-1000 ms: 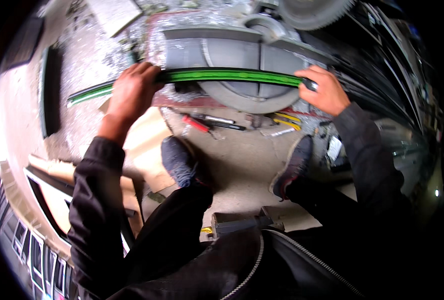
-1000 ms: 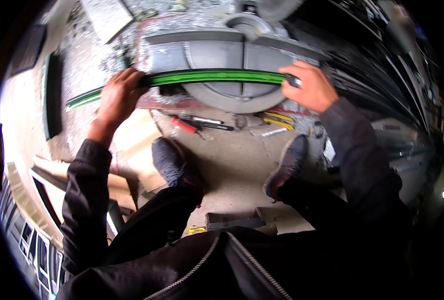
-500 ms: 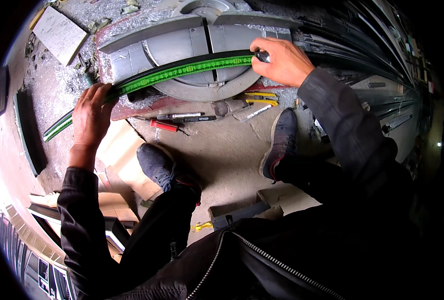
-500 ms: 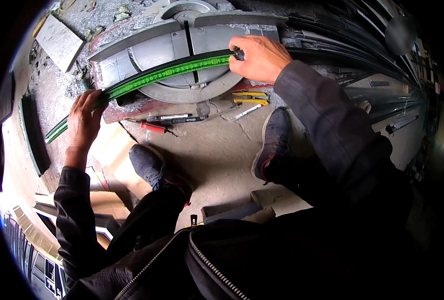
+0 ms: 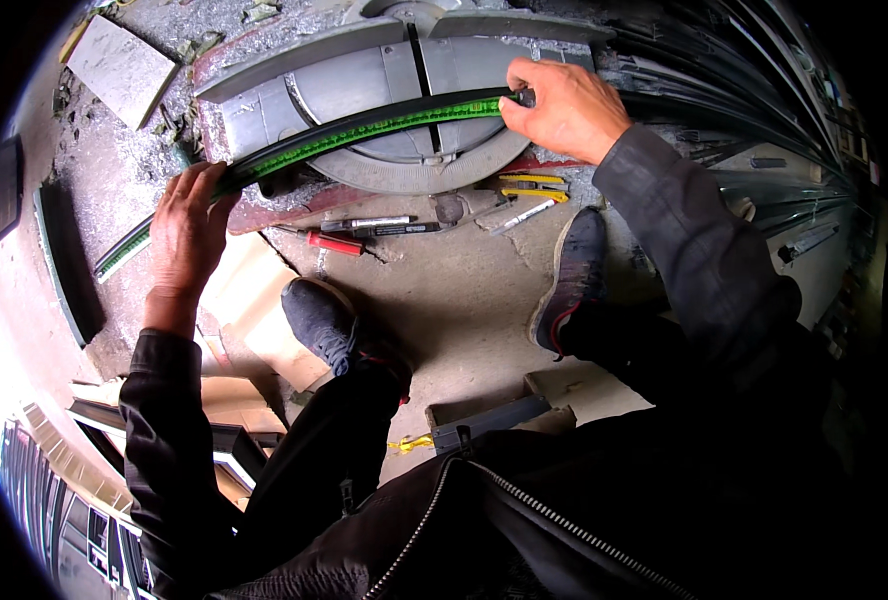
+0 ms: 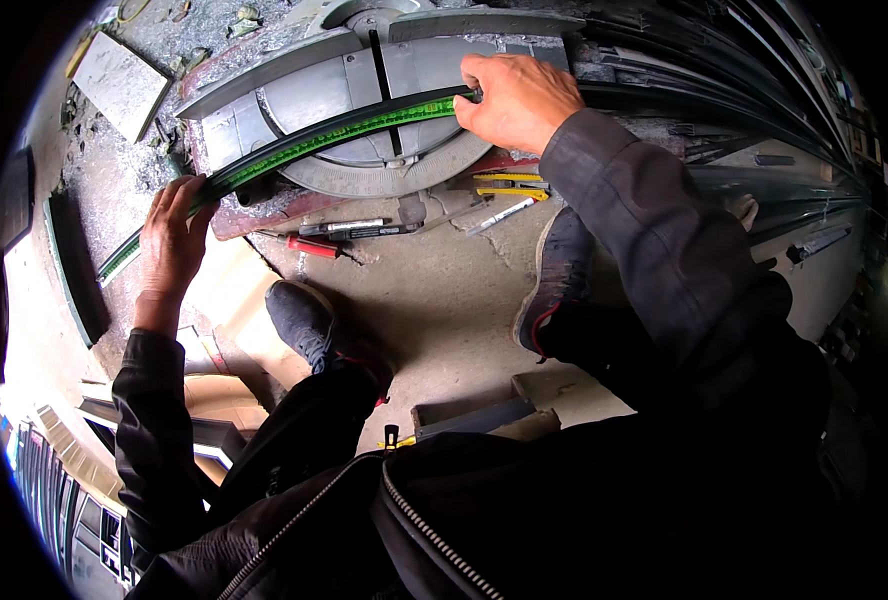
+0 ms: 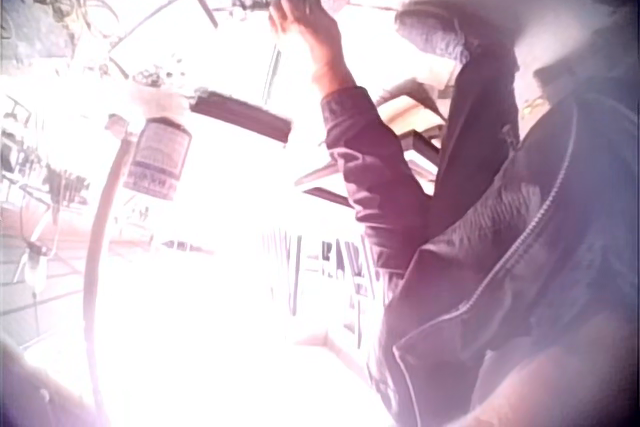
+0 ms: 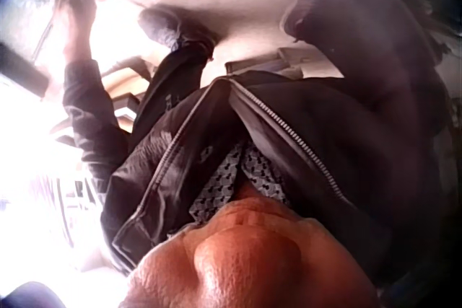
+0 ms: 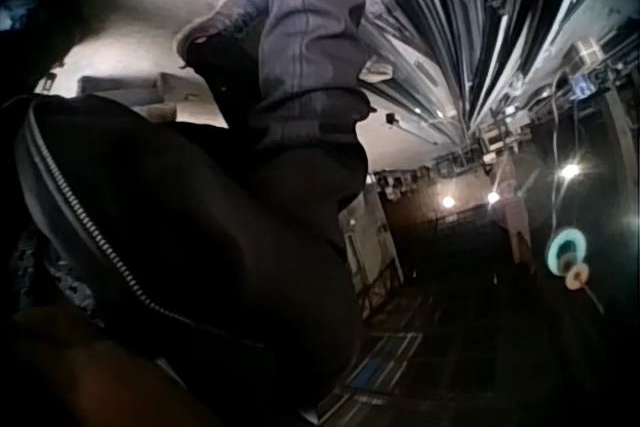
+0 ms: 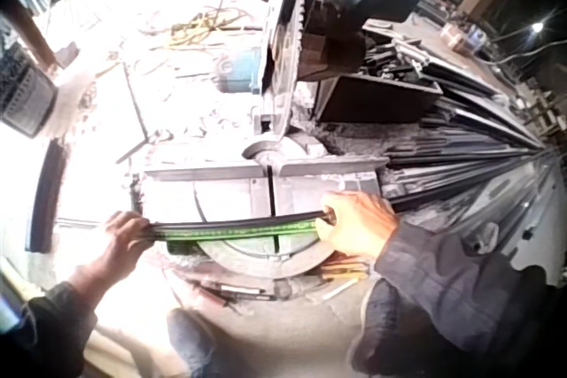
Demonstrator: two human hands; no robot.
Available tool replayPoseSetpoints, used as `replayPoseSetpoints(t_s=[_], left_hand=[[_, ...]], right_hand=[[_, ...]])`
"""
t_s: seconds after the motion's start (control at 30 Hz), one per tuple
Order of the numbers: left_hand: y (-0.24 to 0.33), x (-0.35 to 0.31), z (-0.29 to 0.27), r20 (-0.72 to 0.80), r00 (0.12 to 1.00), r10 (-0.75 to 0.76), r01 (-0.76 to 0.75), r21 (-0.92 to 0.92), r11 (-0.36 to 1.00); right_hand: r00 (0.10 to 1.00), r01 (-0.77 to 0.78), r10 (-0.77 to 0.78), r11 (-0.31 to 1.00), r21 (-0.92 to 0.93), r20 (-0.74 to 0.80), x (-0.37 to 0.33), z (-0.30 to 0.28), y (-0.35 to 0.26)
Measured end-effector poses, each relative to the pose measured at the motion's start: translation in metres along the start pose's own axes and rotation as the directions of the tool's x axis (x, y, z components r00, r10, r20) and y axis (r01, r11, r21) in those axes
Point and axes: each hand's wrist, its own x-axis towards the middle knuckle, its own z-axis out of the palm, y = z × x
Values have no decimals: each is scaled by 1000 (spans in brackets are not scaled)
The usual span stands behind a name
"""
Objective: The person measures a black metal profile with a tape measure and marks it with a marker. They then use a chop saw to cut the profile at the marked point. The person repeats this process for another profile and organizes the cut pieces.
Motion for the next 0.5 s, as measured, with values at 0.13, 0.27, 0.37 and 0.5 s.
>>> replayPoseSetpoints(t_s=[0.13,0.27,0.37,0.5], left_hand=[[-1,0,1,-3,1000,5,-5,15,1000],[0,2,2,-3,1000,7,-7,0,1000],[1,0,0,-4,1000,4,-4,6,1000],[0,0,-4,40,999,2,-2,10,1000]], right_hand=[[1000,11,-11,1000,-21,1,1,0,-1],[1000,-19,20,999,-43,22,-1,-5,-5],[1000,25,-25,999,-40,-3,0,-5,-6],[999,30,-31,999,43,34,1,-4,1]])
